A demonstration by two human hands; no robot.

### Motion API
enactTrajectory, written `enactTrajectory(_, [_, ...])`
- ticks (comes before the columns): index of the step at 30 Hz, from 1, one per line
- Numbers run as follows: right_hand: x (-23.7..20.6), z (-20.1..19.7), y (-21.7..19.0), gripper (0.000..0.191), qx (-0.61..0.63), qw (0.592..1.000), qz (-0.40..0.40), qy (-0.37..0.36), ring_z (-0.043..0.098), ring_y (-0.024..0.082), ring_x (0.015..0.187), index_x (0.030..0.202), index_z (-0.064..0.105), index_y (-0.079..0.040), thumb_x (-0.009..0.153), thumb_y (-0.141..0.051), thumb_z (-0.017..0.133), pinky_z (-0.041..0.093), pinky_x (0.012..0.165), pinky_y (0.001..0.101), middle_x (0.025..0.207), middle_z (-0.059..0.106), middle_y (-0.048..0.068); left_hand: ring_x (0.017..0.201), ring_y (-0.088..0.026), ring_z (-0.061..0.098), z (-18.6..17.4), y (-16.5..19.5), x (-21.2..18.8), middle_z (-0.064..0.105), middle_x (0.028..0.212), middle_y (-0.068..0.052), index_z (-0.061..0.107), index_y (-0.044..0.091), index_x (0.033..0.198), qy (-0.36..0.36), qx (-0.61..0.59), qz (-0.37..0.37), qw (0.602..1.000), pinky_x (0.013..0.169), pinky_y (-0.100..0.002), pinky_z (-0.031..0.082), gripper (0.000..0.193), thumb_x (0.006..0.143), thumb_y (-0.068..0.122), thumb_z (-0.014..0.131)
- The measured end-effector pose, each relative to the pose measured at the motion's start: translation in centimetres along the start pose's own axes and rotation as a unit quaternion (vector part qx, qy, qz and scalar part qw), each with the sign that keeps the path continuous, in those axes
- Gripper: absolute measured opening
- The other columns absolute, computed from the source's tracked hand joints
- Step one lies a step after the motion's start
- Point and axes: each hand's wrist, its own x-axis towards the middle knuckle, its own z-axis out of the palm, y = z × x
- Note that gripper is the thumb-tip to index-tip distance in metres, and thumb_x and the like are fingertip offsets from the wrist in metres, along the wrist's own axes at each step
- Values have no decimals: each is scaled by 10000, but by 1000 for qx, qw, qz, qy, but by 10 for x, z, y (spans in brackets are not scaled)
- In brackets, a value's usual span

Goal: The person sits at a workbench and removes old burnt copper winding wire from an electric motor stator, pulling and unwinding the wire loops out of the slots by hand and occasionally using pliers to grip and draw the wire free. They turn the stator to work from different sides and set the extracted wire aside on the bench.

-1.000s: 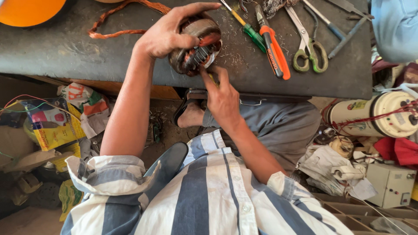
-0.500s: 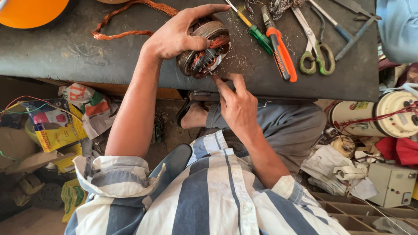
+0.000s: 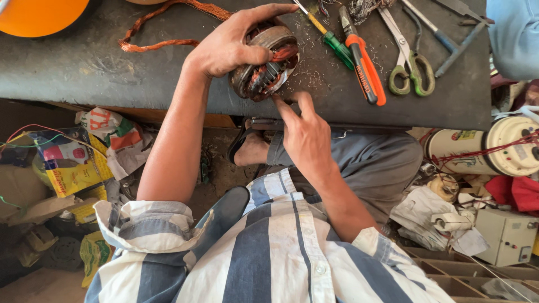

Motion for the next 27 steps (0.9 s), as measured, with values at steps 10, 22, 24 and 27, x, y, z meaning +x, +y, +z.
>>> enactTrajectory(10, [-17,36,3,581,27,999,-5,38,723,367,984,1439,596,-42,873,79,553,617,822,408,1290,551,227,1295,-239,655,0,1,5,666,1415,-147,466,88,1608,-10,6,-6,1000,1167,-370,517,900,768,292,718])
enactTrajectory(22, [-4,25,-8,545,48,998,14,44,717,361,973,1406,618,-74,878,58,591,598,810,406,1278,591,174,1322,-236,653,-5,7,-10,672,1427,-140,399,112,1665,9,-100,-36,994,1208,-368,502,970,784,369,712])
enactTrajectory(24, [-7,13,-6,485,51,998,22,37,718,331,925,1356,660,-96,892,41,630,590,785,396,1241,614,140,1324,-236,650,-3,5,-9,670,1429,-143,399,111,1671,8,-83,-29,996,1219,-371,496,963,804,373,726])
enactTrajectory(27, [-14,-1,-3,440,51,998,27,19,715,300,888,1317,689,-111,895,15,690,577,755,388,1199,631,100,1299,-233,652,0,2,-9,675,1399,-145,408,112,1659,5,-50,-17,999,1226,-373,492,936,821,380,729])
